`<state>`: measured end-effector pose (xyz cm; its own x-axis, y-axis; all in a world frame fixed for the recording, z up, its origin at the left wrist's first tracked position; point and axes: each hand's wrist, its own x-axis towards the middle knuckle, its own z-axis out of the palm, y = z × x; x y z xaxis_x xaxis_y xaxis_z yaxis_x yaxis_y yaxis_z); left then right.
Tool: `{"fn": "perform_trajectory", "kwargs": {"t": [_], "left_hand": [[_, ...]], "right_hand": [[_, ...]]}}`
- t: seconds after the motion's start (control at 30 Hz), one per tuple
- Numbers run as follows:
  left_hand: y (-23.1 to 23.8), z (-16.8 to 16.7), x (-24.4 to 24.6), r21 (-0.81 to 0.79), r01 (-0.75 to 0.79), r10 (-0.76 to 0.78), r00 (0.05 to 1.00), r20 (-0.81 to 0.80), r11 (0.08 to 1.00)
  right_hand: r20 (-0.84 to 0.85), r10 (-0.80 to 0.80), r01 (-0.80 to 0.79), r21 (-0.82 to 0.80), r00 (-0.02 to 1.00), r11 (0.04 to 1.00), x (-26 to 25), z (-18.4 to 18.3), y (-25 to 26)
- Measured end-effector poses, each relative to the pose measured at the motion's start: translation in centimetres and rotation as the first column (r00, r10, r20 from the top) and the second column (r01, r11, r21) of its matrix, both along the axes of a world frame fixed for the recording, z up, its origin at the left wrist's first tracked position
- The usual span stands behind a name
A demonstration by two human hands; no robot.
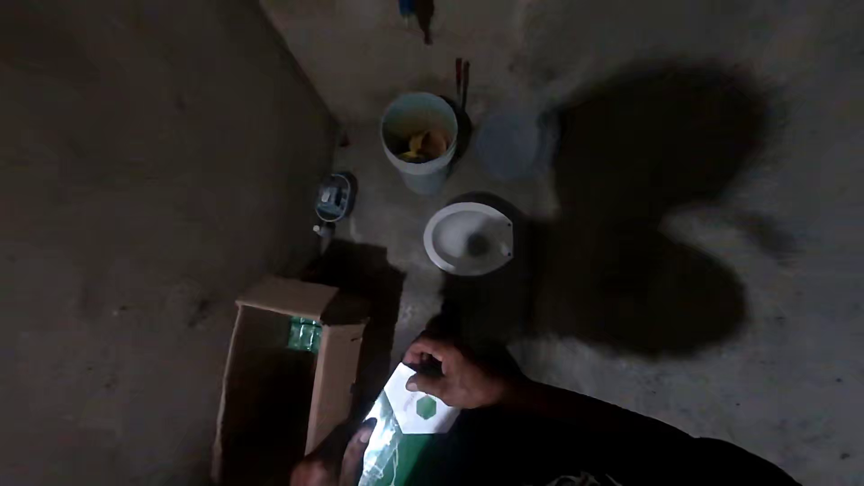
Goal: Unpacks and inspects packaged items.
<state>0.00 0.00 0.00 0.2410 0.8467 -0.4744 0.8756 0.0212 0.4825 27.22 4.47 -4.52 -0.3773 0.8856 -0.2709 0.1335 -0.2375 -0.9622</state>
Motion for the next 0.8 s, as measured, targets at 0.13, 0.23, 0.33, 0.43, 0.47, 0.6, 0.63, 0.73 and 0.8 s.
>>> {"fn": "perform_trajectory", "kwargs": {"t": [0.13, 0.23, 0.33, 0.43, 0.47, 0.6, 0.63, 0.73, 0.8], "left_hand": [[2.7, -0.4, -0.1, 0.04, 0.059, -0.06, 0.998, 0.025, 0.997], [4.9, -1.0, -0.2, 0.082, 0.106, -0.109, 0.993, 0.035, 0.991], [7.3, -1.8, -0.9, 0.092, 0.134, -0.14, 0.989, 0.054, 0.987], [9.6, -2.8, -2.5, 0.113, 0.171, -0.181, 0.98, 0.08, 0.979], [10.3, -3.0, -3.0, 0.115, 0.183, -0.193, 0.977, 0.091, 0.976], [14.4, -3.4, -3.6, 0.057, 0.283, -0.288, 0.95, 0.118, 0.957], [15.2, -3.9, -3.8, 0.064, 0.328, -0.333, 0.935, 0.12, 0.943], [18.2, -4.7, -3.3, 0.03, 0.418, -0.417, 0.895, 0.159, 0.908], [20.5, -5.1, -2.2, -0.007, 0.46, -0.452, 0.875, 0.172, 0.888]], "right_hand": [[-0.123, -0.091, 0.092, 0.001, 0.988, 0.996, 0.3, -1.2, 1.0], [-0.103, -0.144, 0.151, 0.065, 0.984, 0.986, 0.1, -1.3, 2.1], [-0.016, -0.206, 0.207, 0.079, 0.978, 0.975, -0.5, -0.7, 3.0], [0.021, -0.326, 0.322, 0.116, 0.945, 0.94, -2.0, 0.1, 3.4], [0.026, -0.354, 0.348, 0.134, 0.935, 0.928, -2.4, 0.3, 3.5], [0.087, -0.4, 0.394, 0.077, 0.913, 0.916, -3.5, 1.1, 4.6], [0.111, -0.408, 0.404, 0.055, 0.906, 0.913, -3.6, 1.0, 4.7], [0.098, -0.425, 0.424, 0.03, 0.9, 0.905, -2.7, 0.2, 5.4], [0.034, -0.431, 0.433, -0.082, 0.902, 0.898, -1.5, 0.2, 6.5]]}}
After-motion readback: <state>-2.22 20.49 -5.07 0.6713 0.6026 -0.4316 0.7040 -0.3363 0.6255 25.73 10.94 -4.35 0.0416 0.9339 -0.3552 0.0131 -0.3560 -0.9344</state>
